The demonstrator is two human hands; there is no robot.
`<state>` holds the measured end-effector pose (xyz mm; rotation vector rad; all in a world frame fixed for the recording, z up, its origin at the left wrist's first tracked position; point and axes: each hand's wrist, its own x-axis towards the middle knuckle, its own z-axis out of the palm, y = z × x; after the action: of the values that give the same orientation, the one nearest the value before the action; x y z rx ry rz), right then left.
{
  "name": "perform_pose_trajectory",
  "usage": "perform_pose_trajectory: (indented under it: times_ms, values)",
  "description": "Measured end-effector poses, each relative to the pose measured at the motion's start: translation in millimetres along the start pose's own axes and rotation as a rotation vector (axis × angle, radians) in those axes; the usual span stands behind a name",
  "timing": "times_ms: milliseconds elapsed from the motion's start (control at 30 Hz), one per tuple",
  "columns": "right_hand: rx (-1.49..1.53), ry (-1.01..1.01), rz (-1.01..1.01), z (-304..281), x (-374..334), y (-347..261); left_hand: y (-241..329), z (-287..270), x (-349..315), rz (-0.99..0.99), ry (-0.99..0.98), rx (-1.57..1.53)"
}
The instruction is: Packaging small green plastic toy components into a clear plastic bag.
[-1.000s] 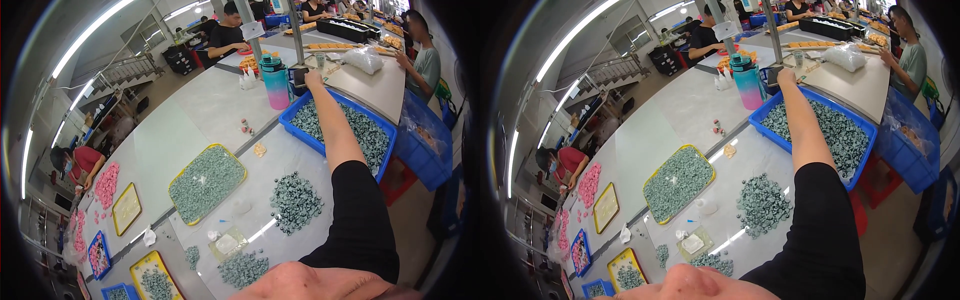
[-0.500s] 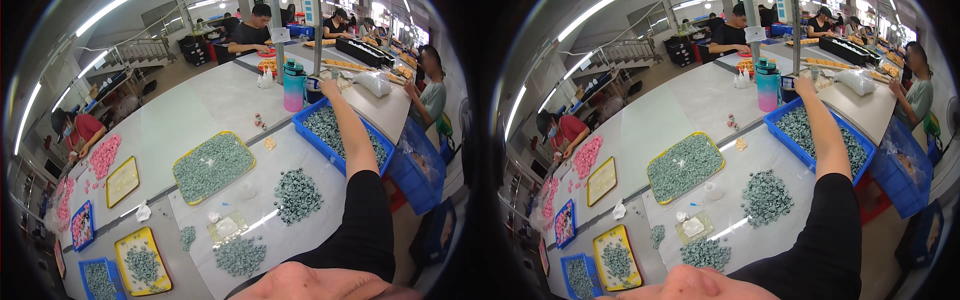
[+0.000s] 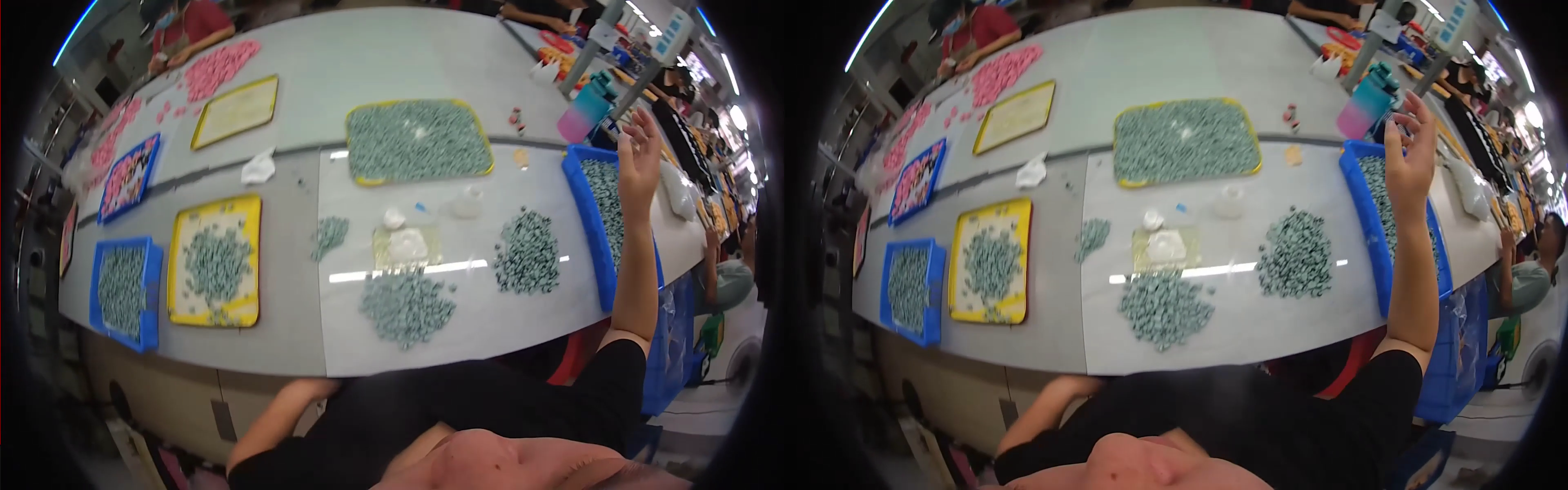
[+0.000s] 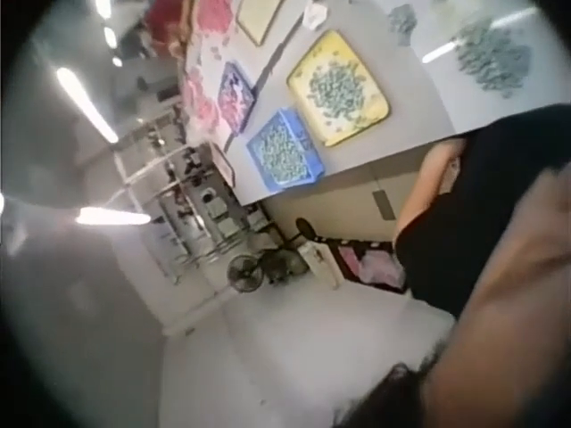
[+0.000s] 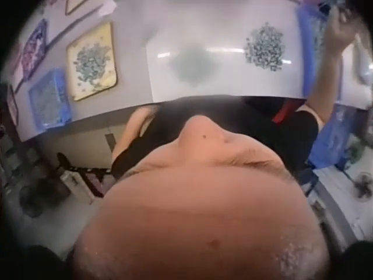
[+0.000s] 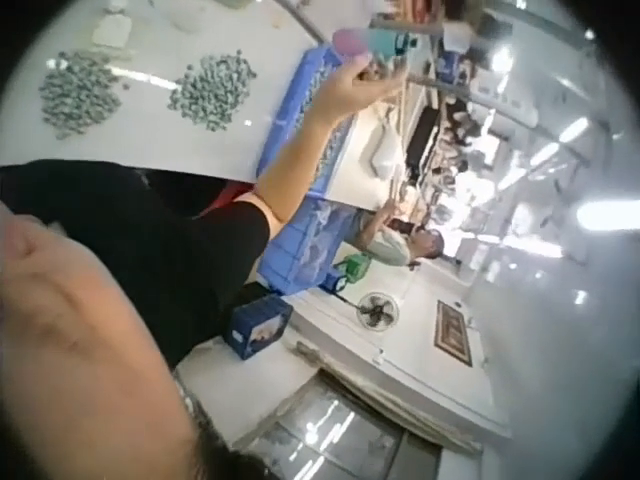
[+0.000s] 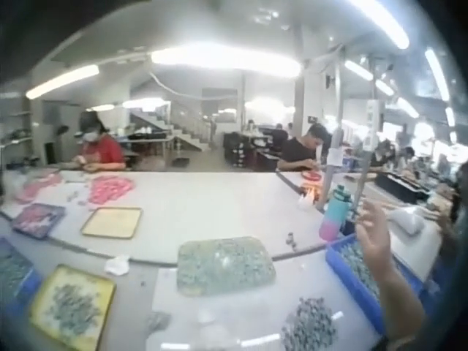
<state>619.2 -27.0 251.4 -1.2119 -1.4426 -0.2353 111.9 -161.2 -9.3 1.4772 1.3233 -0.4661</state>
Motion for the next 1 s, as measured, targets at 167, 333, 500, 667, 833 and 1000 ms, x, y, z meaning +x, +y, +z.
perform_pose_trajectory:
  times_ms: [167, 333, 500, 667, 833, 1000]
  values:
    - [-0.074, -0.572, -0.234, 19.3, -68.0, -86.5, 49.7, -48.7, -84.8, 0.195, -0.301, 0.452]
    - [0.061, -1.208, -0.043, 21.0, -128.5, -115.1, 100.0, -79.6, -123.6, 0.562, 0.216, 0.076]
    - [0.008, -1.421, 0.185, 25.1, -173.8, -118.2, 124.7, -60.2, -68.7, 1.088, 0.74, 0.271]
    - [0.036, -1.234, 0.236, 34.4, -201.4, -124.4, 134.1, -45.0, -35.8, 1.05, 0.77, 0.405]
    - [0.122, -1.224, 0.185, 48.4, -214.6, -118.1, 136.4, -41.9, -29.7, 1.06, 0.757, 0.404]
    - [0.044, -1.278, 0.106, 49.5, -162.3, -132.0, 128.6, -64.9, -30.4, 1.059, 0.886, 0.354]
